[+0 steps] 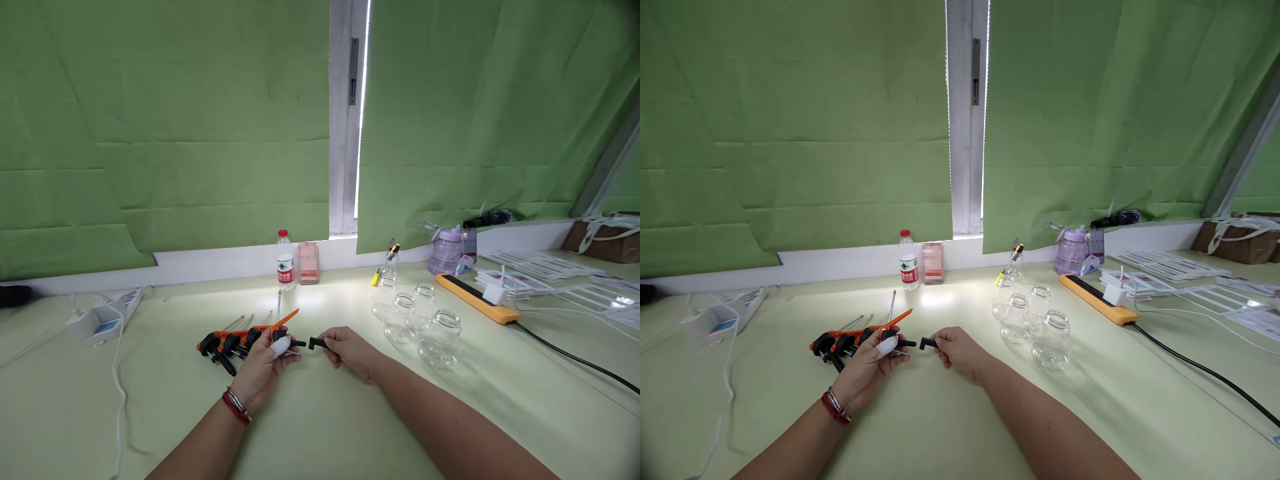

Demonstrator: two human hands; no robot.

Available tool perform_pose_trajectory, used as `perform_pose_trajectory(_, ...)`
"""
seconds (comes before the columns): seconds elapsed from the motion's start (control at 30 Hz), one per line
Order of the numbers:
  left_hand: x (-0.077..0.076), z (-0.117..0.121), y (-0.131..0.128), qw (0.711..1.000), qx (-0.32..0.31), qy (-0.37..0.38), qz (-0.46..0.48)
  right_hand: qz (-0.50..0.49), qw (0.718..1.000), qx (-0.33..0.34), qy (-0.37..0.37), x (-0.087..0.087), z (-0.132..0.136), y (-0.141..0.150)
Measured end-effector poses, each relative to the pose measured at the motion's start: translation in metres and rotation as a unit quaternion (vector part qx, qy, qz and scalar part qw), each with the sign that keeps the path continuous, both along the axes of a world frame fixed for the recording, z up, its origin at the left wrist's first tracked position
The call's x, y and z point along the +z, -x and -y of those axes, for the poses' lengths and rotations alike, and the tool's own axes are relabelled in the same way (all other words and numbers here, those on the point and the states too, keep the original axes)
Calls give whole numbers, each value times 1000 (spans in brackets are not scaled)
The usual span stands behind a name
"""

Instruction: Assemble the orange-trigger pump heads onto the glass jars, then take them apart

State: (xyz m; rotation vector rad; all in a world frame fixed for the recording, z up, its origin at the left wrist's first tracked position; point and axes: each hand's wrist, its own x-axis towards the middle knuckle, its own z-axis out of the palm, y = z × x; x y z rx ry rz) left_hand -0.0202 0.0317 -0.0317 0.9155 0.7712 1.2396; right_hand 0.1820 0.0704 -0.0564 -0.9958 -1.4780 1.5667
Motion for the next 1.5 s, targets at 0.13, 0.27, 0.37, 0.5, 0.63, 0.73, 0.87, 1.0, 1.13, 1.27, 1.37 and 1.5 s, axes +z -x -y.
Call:
perform_pose_trajectory(0.13,0,2,-2,1000,-19,3,-2,32,999,23,-9,6,10,7)
perform_pose_trajectory(0.27,1,4,-4,999,-31,-6,-24,26,999,26,-14,7,14,10)
perform_pose_trajectory(0.37,2,6,-4,996,-19,-15,-82,18,999,20,-19,5,13,11)
perform_pose_trajectory(0.5,3,6,-5,988,0,-42,-148,31,998,32,-43,6,15,11)
perform_pose_trajectory(0.63,4,7,-7,981,24,-69,-182,31,998,32,-42,9,18,13)
perform_pose_trajectory(0.73,3,7,-9,976,38,-85,-197,6,999,25,-23,9,20,16)
perform_pose_trajectory(0.87,2,7,-10,975,42,-79,-202,-12,1000,13,-3,6,20,19)
perform_pose_trajectory(1.0,1,7,-11,974,46,-66,-212,-13,1000,6,-6,1,20,21)
perform_pose_trajectory(1.13,2,9,-12,973,34,-48,-221,-9,1000,11,-24,-6,20,22)
perform_pose_trajectory(1.27,4,12,-12,971,41,-38,-234,-5,998,31,-47,-10,21,24)
perform_pose_trajectory(1.37,8,14,-12,969,73,-50,-232,-24,997,43,-53,-10,24,28)
perform_pose_trajectory(1.5,9,16,-13,955,104,-150,-235,-70,995,68,1,-3,32,35)
